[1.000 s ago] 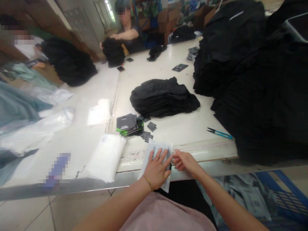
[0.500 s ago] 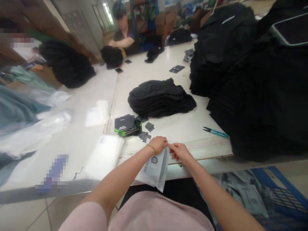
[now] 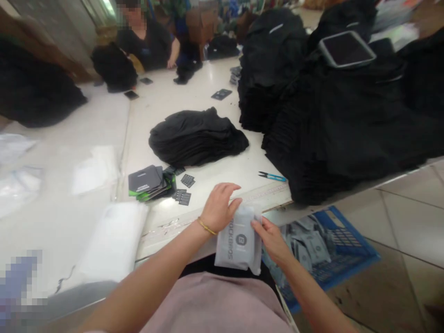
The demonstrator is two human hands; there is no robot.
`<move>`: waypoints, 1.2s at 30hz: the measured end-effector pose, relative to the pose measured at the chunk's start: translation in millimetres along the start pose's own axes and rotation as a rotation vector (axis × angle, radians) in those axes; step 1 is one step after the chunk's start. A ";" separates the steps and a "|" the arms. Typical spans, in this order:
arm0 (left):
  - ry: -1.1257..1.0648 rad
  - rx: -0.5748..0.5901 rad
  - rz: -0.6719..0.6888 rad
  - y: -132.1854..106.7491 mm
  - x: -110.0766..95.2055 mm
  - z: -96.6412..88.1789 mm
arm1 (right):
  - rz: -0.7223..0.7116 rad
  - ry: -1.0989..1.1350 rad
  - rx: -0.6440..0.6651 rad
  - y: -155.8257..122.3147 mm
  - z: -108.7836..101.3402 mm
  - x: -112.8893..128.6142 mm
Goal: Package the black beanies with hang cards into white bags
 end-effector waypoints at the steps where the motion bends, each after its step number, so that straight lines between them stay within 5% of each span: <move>1: 0.011 -0.015 0.001 -5.9 7.3 -5.3 | 0.051 0.034 -0.041 -12.1 -25.9 -3.8; 5: 0.037 0.041 -0.244 -38.4 72.1 -22.8 | 0.344 0.305 -0.222 -76.8 -141.1 -47.2; 7: 0.063 0.086 -0.313 -51.4 96.6 -26.3 | 0.422 0.446 -0.417 -100.1 -188.4 -75.8; 9: 0.092 0.104 -0.314 -56.1 107.1 -27.4 | 0.372 0.548 -0.656 -108.1 -218.6 -99.8; 11: 0.110 0.095 -0.294 -52.8 109.0 -28.4 | 0.317 0.586 -0.762 -101.5 -228.5 -116.4; 14: 0.158 0.024 -0.280 -40.3 111.4 -36.1 | 0.320 0.614 -0.667 -78.1 -216.6 -124.6; 17: 0.247 -0.065 -0.275 -25.6 122.3 -52.5 | 0.290 0.629 -0.511 -59.0 -191.7 -107.9; 23: 0.452 -0.213 -0.299 13.4 157.6 -90.8 | 0.260 0.235 0.198 -26.2 -105.2 -21.8; 25: 0.506 -0.219 -0.336 28.3 170.4 -100.7 | 0.250 0.032 0.322 -3.0 -75.2 6.0; 29: 0.522 -0.243 -0.370 51.1 191.7 -121.3 | 0.002 -0.353 0.196 82.1 -30.4 60.0; 33: 0.475 -0.421 -0.318 57.2 203.0 -148.9 | -0.392 -0.680 -0.051 186.4 2.1 119.2; 36: 0.487 -0.309 -0.301 58.6 213.0 -162.7 | -0.596 -0.827 -0.191 252.1 17.1 157.9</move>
Point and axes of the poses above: each hand's wrist, its own y-axis towards the middle knuckle, its own z-axis out of the palm, x = y × z, the point moved 3 cm from there along y, towards the middle knuckle, and after that the axes turned 11 degrees about x, right-handed, at the moved point
